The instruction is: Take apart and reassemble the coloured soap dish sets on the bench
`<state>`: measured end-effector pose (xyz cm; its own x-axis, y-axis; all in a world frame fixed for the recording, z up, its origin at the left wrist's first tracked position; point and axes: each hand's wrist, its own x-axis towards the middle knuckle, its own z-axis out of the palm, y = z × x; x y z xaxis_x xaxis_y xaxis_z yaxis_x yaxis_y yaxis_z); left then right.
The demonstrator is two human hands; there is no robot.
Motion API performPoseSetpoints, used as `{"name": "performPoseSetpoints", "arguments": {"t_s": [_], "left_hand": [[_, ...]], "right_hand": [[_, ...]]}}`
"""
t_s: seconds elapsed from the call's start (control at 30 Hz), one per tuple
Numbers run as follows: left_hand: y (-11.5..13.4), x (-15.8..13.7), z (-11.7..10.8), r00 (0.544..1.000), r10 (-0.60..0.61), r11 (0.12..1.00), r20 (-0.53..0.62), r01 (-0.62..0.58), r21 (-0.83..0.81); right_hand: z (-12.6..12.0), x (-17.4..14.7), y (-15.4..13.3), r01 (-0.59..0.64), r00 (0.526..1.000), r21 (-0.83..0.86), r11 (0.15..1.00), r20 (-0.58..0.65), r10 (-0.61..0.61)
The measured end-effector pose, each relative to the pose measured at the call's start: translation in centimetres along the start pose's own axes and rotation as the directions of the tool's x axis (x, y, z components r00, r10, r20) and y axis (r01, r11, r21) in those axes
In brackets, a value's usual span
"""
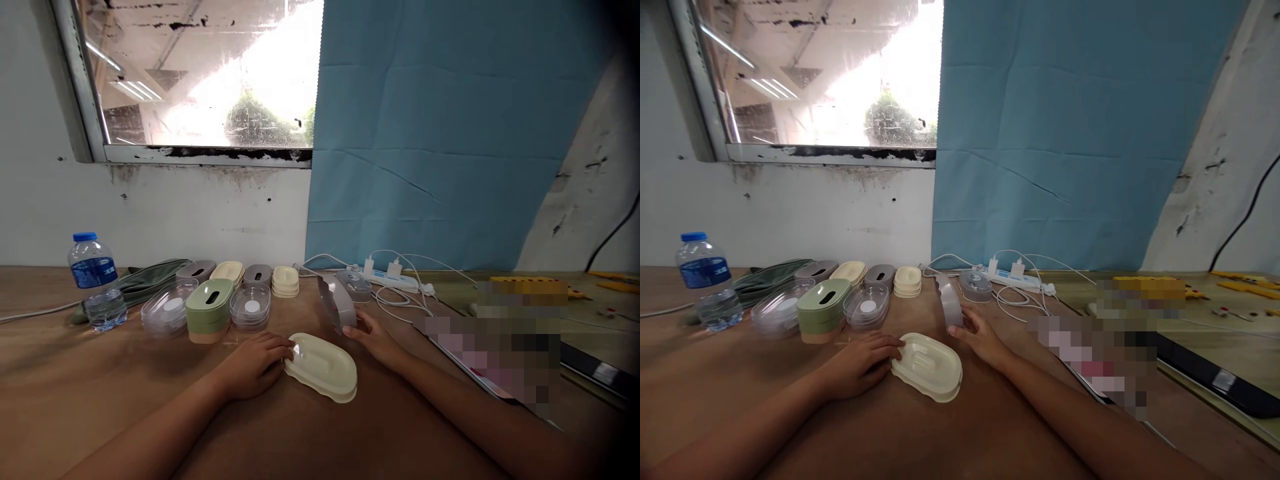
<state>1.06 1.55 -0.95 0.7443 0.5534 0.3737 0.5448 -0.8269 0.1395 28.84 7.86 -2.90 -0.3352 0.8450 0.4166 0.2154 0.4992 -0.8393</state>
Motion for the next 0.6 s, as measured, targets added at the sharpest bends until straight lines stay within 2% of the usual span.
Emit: {"name": "performPoseSetpoints", "arguments": {"t_s": [0.07, 0.13, 0.23, 0.37, 0.47, 0.6], "left_hand": [[-0.1, 0.1, 0.2, 1.0, -0.005, 1.0, -0.009, 0.005, -0.012], [-0.2, 0.1, 0.4, 1.0, -0.012, 1.0, -0.013, 0.012, -0.024], [-0.4, 0.0, 0.6, 1.0, -0.018, 0.999, -0.007, 0.018, -0.036], [-0.6, -0.2, 0.7, 1.0, -0.016, 0.999, -0.005, 0.015, -0.04], [-0.8, -0.2, 0.8, 1.0, -0.012, 0.999, -0.006, 0.012, -0.05], [-1.0, -0.2, 0.9, 1.0, -0.006, 0.998, -0.004, 0.006, -0.068]], "right_hand": [[0.1, 1.9, -0.9, 0.132, 0.991, -0.234, 0.963, 0.011, -0.133], [0.7, 5.1, -2.0, 0.174, 0.985, -0.318, 0.932, 0.049, -0.167], [2.4, 11.1, -3.3, 0.189, 0.982, -0.408, 0.893, 0.089, -0.167], [6.2, 18.2, -3.8, 0.163, 0.986, -0.534, 0.83, 0.123, -0.115], [9.0, 21.0, -3.1, 0.148, 0.987, -0.617, 0.773, 0.145, -0.073], [11.2, 22.0, -1.4, 0.188, 0.975, -0.703, 0.686, 0.218, -0.044]]}}
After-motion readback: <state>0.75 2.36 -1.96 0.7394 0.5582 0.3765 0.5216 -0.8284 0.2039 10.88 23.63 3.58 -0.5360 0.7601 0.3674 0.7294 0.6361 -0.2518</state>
